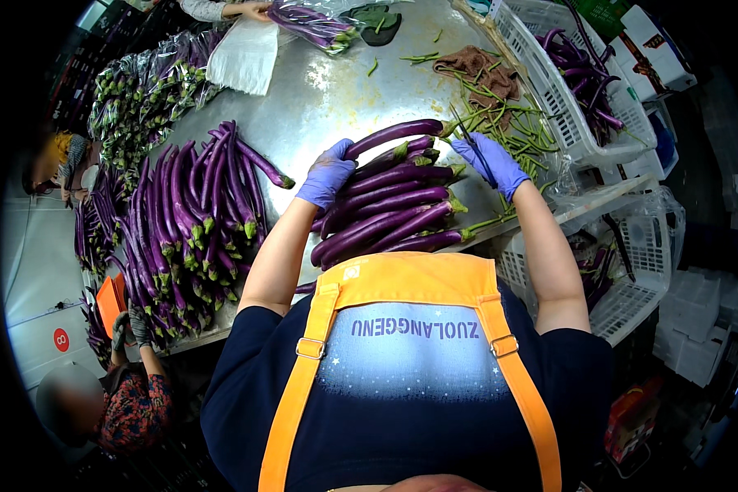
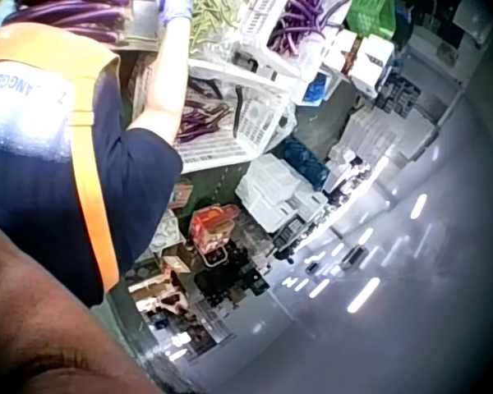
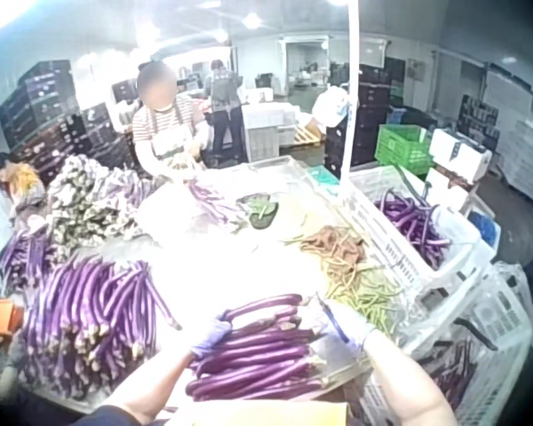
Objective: The person sorts and trims eggplants on a table by hand and using scissors, then places them into plastic crates.
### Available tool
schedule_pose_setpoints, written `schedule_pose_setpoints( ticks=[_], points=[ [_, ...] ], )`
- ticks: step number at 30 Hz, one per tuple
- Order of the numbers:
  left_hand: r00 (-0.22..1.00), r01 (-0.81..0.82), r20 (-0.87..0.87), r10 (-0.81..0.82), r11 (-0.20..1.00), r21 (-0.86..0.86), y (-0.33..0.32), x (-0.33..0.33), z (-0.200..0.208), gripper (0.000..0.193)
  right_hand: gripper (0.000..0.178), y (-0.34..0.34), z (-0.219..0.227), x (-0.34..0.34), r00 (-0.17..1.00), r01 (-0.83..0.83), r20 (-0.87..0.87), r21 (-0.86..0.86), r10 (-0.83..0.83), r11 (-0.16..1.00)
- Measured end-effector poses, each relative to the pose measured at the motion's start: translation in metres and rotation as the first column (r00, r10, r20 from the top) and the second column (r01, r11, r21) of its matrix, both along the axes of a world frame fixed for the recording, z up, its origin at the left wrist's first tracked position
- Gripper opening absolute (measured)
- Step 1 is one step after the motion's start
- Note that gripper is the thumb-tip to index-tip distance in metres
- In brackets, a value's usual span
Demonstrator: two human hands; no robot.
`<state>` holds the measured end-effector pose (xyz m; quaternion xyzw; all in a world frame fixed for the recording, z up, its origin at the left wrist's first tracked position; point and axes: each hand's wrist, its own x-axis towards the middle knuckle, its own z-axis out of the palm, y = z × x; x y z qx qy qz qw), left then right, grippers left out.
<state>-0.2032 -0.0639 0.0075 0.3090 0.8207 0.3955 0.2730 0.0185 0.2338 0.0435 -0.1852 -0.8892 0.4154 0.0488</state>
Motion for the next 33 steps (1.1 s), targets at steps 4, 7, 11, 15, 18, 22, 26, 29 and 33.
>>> schedule_pose_setpoints(
  ticks=[4, 7, 11, 15, 18, 22, 26, 29, 33],
  points=[
    [1.000, 0.016, -0.016, -0.017, 0.999, -0.028, 0.000, -0.003, -0.005, 0.028, 0.053, 0.000, 0.002, 0.002, 0.999, 0.002, 0.045, 0.142, -0.008, 0.990],
    [1.000, 0.008, -0.019, -0.010, 0.996, -0.086, -0.002, -0.007, -0.004, 0.032, 0.056, 0.002, 0.005, 0.002, 0.976, 0.024, 0.207, 0.217, -0.070, 0.976],
    [0.914, -0.148, -0.375, 0.157, 0.988, 0.053, -0.023, -0.018, -0.004, 0.051, 0.052, 0.014, 0.002, 0.006, 0.958, 0.130, 0.209, 0.292, -0.196, 0.948],
    [0.819, -0.374, -0.384, 0.427, 0.904, 0.208, -0.081, -0.023, 0.009, 0.044, 0.047, 0.032, -0.011, 0.018, 0.902, 0.128, 0.338, 0.386, -0.269, 0.913],
    [0.822, -0.520, -0.052, 0.568, 0.784, 0.340, -0.133, 0.001, 0.008, 0.038, 0.046, 0.047, -0.037, 0.032, 0.926, 0.086, 0.313, 0.373, -0.212, 0.924],
    [0.673, -0.740, 0.161, 0.722, 0.656, 0.151, -0.197, 0.061, 0.005, 0.037, 0.043, 0.030, -0.015, 0.016, 0.845, -0.082, 0.472, 0.580, -0.251, 0.811],
    [0.622, -0.755, 0.336, 0.707, 0.656, 0.017, -0.227, 0.139, -0.008, 0.050, 0.042, 0.014, -0.008, -0.002, 0.944, -0.235, 0.326, 0.759, -0.043, 0.608],
    [0.586, -0.697, 0.437, 0.683, 0.699, -0.158, -0.220, 0.196, -0.007, 0.065, 0.054, -0.015, 0.003, -0.027, 0.926, -0.376, 0.222, 0.602, 0.305, 0.704],
    [0.318, -0.672, 0.715, 0.623, 0.680, -0.294, -0.203, 0.237, -0.008, 0.079, 0.073, -0.073, 0.012, -0.045, 0.785, -0.586, 0.176, 0.524, 0.594, 0.619]
  ],
)
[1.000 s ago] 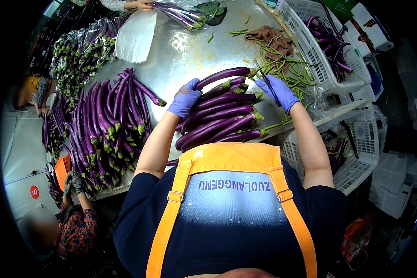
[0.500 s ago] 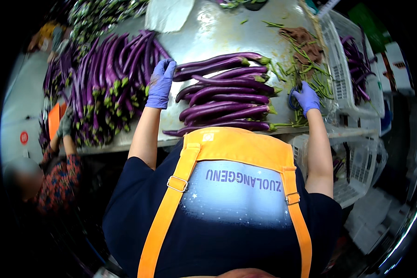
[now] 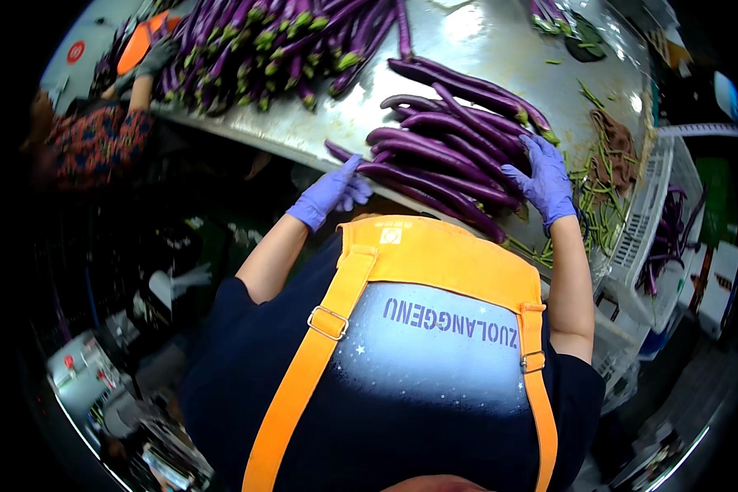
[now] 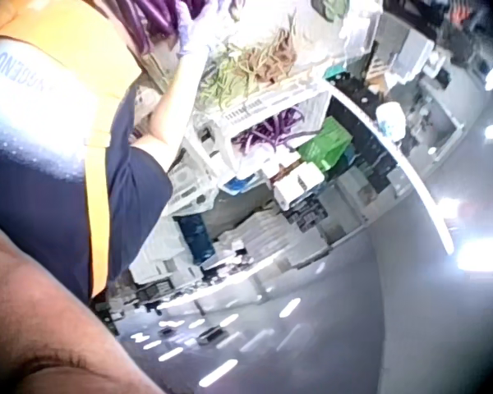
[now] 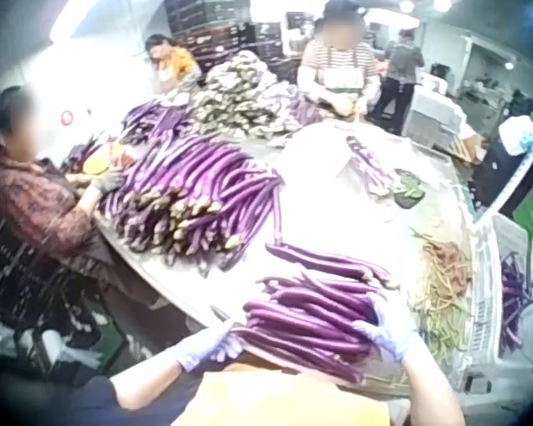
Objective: The person sorts and trims eggplants on a table by hand and using scissors, then places them into plastic crates.
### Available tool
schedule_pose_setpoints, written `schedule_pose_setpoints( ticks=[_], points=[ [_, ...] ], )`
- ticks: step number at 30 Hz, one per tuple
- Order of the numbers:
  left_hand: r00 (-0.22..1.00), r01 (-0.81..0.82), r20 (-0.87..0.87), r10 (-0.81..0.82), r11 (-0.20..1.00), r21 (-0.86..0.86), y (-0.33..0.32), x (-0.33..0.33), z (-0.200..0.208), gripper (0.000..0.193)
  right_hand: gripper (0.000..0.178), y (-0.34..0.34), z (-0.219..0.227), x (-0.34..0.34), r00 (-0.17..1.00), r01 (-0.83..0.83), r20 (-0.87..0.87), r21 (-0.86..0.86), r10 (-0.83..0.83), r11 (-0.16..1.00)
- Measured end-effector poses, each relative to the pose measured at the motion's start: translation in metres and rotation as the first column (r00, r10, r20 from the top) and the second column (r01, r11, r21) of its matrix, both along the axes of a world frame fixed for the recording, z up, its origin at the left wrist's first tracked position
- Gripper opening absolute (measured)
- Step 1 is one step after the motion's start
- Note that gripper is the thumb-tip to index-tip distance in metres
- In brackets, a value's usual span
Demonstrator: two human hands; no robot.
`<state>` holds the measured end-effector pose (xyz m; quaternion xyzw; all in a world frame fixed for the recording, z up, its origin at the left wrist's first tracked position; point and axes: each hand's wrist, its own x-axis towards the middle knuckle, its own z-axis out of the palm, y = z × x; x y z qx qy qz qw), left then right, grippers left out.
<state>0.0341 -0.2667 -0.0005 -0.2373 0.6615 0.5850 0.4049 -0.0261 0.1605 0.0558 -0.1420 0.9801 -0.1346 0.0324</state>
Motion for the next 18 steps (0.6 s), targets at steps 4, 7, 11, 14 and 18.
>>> schedule_pose_setpoints(
  ticks=[4, 7, 11, 14, 18],
  points=[
    [0.984, -0.179, 0.051, 0.172, 0.957, 0.227, 0.016, 0.028, -0.005, 0.087, 0.083, -0.029, -0.023, -0.013, 0.988, -0.150, -0.045, 0.003, 0.150, 0.989],
    [0.960, -0.279, 0.087, 0.266, 0.880, 0.386, 0.035, 0.040, -0.003, 0.068, 0.084, -0.035, -0.036, -0.029, 0.990, -0.142, 0.003, -0.009, 0.142, 0.990],
    [0.997, -0.081, 0.023, 0.078, 0.956, 0.281, 0.043, 0.021, 0.008, 0.049, 0.078, -0.036, -0.035, -0.040, 0.989, -0.108, 0.089, -0.099, 0.117, 0.989],
    [0.994, -0.104, 0.071, 0.084, 0.934, 0.343, 0.061, 0.014, 0.007, 0.048, 0.077, -0.037, -0.032, -0.049, 0.982, -0.086, 0.158, -0.094, 0.100, 0.992],
    [0.992, -0.074, -0.072, 0.101, 0.946, 0.315, 0.088, 0.005, 0.015, 0.057, 0.074, -0.031, -0.039, -0.055, 0.983, -0.086, 0.154, -0.106, 0.102, 0.991]
  ],
)
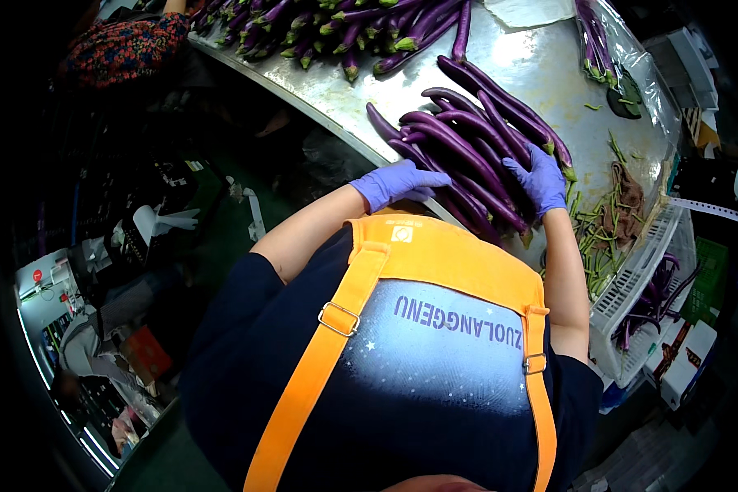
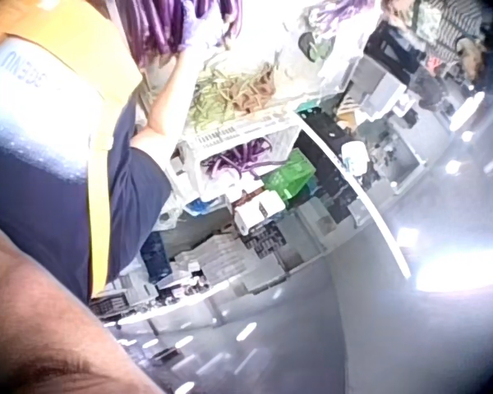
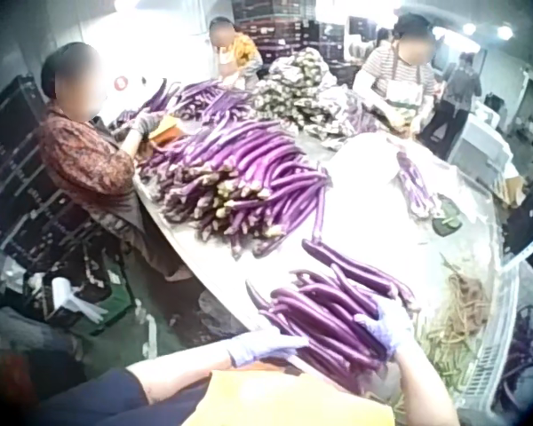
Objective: The person sorts and trims eggplants on a table by hand and using scissors, then places them into plastic crates.
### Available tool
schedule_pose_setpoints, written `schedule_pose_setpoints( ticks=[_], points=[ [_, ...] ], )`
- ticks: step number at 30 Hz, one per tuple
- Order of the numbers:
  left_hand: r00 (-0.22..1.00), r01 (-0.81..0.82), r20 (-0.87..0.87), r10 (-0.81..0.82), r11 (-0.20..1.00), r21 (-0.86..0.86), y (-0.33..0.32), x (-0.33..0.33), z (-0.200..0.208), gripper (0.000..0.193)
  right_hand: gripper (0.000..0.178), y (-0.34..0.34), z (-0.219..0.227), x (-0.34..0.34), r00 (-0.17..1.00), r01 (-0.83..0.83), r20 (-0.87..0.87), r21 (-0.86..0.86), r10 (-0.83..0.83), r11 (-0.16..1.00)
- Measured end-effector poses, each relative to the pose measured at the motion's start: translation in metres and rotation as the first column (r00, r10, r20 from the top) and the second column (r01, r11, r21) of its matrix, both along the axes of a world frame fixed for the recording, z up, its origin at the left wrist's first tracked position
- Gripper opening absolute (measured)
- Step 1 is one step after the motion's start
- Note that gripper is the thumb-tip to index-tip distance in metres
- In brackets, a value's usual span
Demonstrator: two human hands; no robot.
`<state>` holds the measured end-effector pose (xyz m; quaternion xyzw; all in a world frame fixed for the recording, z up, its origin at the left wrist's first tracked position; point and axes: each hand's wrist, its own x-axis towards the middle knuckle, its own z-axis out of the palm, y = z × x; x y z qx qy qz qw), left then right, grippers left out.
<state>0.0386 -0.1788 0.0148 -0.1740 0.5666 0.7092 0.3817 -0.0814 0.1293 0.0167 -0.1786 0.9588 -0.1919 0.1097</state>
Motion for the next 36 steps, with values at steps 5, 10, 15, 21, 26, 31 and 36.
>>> schedule_pose_setpoints(
  ticks=[5, 10, 15, 21, 26, 31, 36],
  points=[
    [0.991, -0.076, -0.106, 0.080, 0.996, 0.037, 0.021, -0.024, -0.018, 0.066, 0.067, 0.008, 0.013, -0.008, 0.990, 0.101, 0.101, 0.004, -0.101, 0.995],
    [0.991, -0.123, -0.027, 0.132, 0.969, 0.216, 0.028, -0.057, -0.026, 0.065, 0.051, 0.031, -0.001, -0.004, 0.883, 0.287, 0.461, -0.379, -0.089, 0.880],
    [0.993, -0.115, 0.026, 0.117, 0.874, 0.471, 0.024, -0.069, -0.029, 0.049, 0.062, 0.001, 0.035, 0.011, 0.690, 0.478, 0.723, -0.498, 0.043, 0.724],
    [0.979, -0.082, -0.112, 0.170, 0.832, 0.548, 0.034, -0.064, -0.049, 0.050, 0.085, -0.026, 0.049, 0.019, 0.874, 0.092, 0.470, -0.406, 0.121, 0.909],
    [0.984, -0.174, 0.081, 0.160, 0.749, 0.639, 0.047, -0.059, -0.015, 0.056, 0.109, -0.035, 0.056, 0.021, 0.822, 0.095, 0.532, -0.478, 0.202, 0.874],
    [0.951, 0.060, -0.296, 0.093, 0.880, 0.471, 0.061, -0.066, -0.009, 0.050, 0.132, -0.028, 0.082, 0.037, 0.866, 0.220, 0.482, -0.610, 0.135, 0.761],
    [0.311, 0.249, -0.936, -0.167, 0.964, -0.089, 0.072, -0.099, 0.071, 0.075, 0.125, -0.028, 0.134, 0.051, 0.962, 0.135, 0.263, -0.689, 0.072, 0.713]
  ],
)
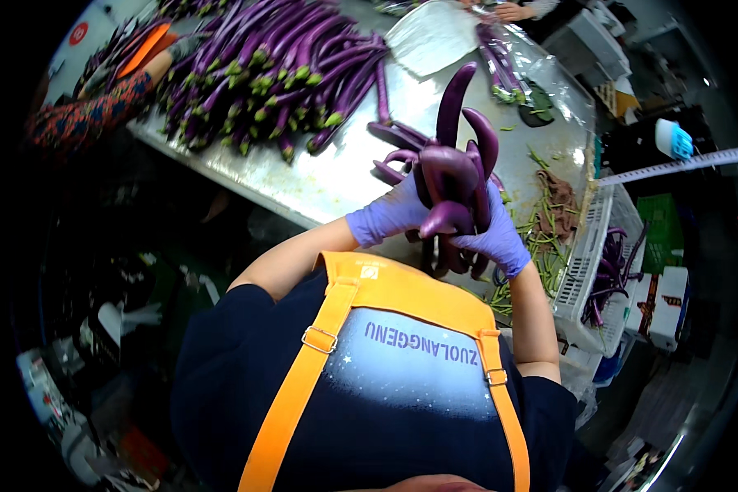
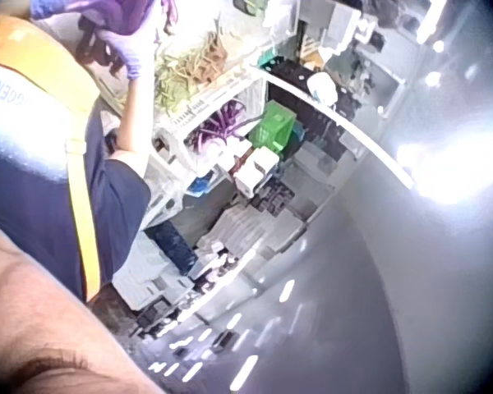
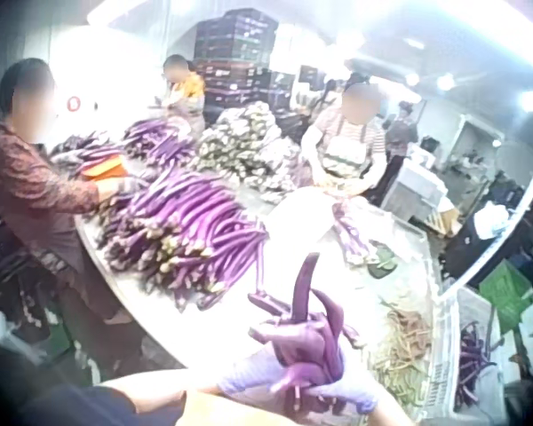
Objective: The person sorts and trims eggplants on a table by hand and using scissors, then places them into plastic crates.
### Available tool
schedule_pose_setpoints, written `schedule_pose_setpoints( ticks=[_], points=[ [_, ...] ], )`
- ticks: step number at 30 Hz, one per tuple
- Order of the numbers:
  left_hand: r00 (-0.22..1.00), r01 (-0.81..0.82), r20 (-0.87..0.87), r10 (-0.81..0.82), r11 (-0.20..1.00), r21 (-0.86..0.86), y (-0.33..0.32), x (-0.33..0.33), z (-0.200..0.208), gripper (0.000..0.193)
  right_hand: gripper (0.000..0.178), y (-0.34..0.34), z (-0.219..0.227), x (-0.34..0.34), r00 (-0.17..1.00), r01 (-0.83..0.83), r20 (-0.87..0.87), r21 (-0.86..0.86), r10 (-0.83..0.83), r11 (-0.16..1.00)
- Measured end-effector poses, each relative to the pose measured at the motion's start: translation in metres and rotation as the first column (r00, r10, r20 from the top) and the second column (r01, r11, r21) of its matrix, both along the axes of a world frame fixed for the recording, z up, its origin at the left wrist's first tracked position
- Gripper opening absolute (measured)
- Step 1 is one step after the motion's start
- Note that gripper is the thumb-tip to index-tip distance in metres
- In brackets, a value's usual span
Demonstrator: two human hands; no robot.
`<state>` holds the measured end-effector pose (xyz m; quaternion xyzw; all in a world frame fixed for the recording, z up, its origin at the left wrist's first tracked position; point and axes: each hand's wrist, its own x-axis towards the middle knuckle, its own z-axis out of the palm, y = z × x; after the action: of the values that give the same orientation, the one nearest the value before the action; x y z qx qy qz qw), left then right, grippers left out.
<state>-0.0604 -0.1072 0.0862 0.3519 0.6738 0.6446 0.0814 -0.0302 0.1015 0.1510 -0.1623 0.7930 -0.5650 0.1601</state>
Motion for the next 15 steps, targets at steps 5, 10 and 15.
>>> schedule_pose_setpoints(
  ticks=[5, 10, 15],
  points=[
    [0.949, -0.029, -0.315, -0.008, 0.993, -0.111, -0.017, 0.006, 0.067, 0.051, 0.118, -0.005, 0.002, 0.011, 0.929, 0.059, -0.369, 0.198, 0.018, 0.978],
    [0.875, -0.125, -0.485, 0.003, 0.968, -0.219, -0.014, 0.004, 0.013, 0.064, 0.119, -0.003, -0.068, 0.025, 0.805, 0.190, -0.593, 0.290, 0.020, 0.938],
    [0.903, 0.377, 0.243, -0.354, 0.925, -0.054, -0.025, -0.001, 0.007, 0.072, 0.118, -0.009, -0.095, 0.030, 0.773, 0.188, -0.631, 0.319, 0.060, 0.929]
  ],
)
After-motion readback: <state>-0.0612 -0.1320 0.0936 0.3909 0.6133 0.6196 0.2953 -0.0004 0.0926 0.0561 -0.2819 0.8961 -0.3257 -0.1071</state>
